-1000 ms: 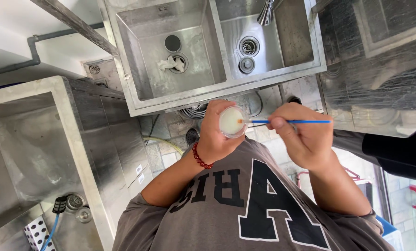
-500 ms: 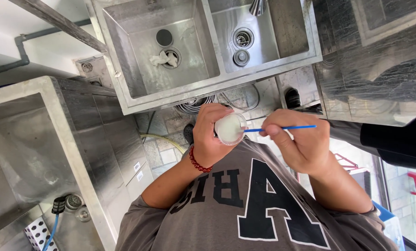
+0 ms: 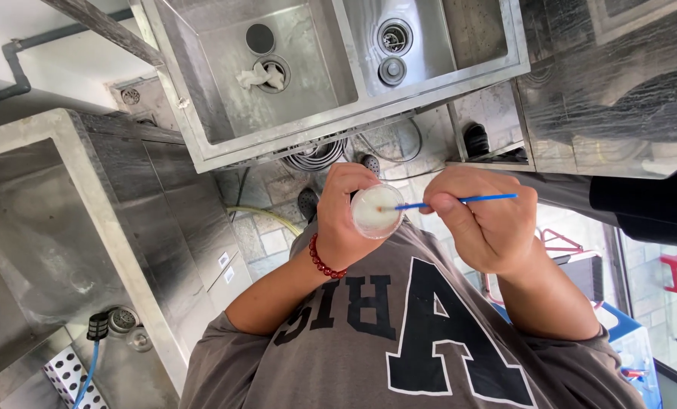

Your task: The person holds a beige cap and uses a small blue paintbrush to apply a white substance to the embroidered letters on the cap. They repeatedly dip the brush into a small container, mix the substance, and continue painting the letters. The cap is rotated to access different areas of the embroidery.

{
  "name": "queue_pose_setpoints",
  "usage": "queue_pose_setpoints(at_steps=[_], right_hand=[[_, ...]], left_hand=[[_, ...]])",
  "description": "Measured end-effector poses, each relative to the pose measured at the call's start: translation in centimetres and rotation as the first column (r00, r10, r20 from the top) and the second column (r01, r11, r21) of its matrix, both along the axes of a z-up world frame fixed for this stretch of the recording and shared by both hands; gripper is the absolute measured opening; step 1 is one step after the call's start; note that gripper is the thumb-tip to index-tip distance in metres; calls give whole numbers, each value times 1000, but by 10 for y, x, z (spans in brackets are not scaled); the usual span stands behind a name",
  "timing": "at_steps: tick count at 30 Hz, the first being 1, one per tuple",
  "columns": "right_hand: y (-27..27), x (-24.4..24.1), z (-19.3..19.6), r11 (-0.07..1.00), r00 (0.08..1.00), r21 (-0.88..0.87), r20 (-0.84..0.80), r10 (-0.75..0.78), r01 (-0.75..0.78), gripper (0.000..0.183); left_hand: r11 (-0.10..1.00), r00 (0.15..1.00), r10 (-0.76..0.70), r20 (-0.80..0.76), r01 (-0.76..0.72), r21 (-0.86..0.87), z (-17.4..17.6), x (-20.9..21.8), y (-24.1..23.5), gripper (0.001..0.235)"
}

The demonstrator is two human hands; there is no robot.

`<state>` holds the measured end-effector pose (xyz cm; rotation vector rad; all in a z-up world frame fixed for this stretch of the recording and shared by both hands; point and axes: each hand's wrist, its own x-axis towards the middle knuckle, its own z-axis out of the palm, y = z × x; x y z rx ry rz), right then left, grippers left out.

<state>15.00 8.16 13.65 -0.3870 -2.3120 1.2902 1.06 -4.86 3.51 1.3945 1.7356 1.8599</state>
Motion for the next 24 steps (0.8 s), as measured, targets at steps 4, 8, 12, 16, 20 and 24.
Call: queue_pose_setpoints(at_steps=[4,8,12,16,20,24], right_hand=[[-10,2,-4,999,999,-15,-40,31,-32,8],[-14,0,-6,999,999,21,-27,-37,38,8],[-19,-9,-9,997,993,76,-114,38,-30,4],[-21,-7,-5,999,1000,49,-7,-21,22,6],[-27,-15,-9,995,995,93,-93,38,-30,4],[-26,-20,-8,999,998,38,-64,26,-23,3]], left_hand=[[998,1000,18,11,-17,-65,0,0,-7,51],[999,999,10,-48,-12,-39,5,-3,-13,46],[997,999,-16,-29,14,-73,10,-5,-16,44],[995,1000,-18,-5,17,-94,11,-8,-20,45],[996,1000,-11,10,12,-93,11,-10,-21,46],[997,1000,-14,-10,13,-81,9,-14,-22,47]])
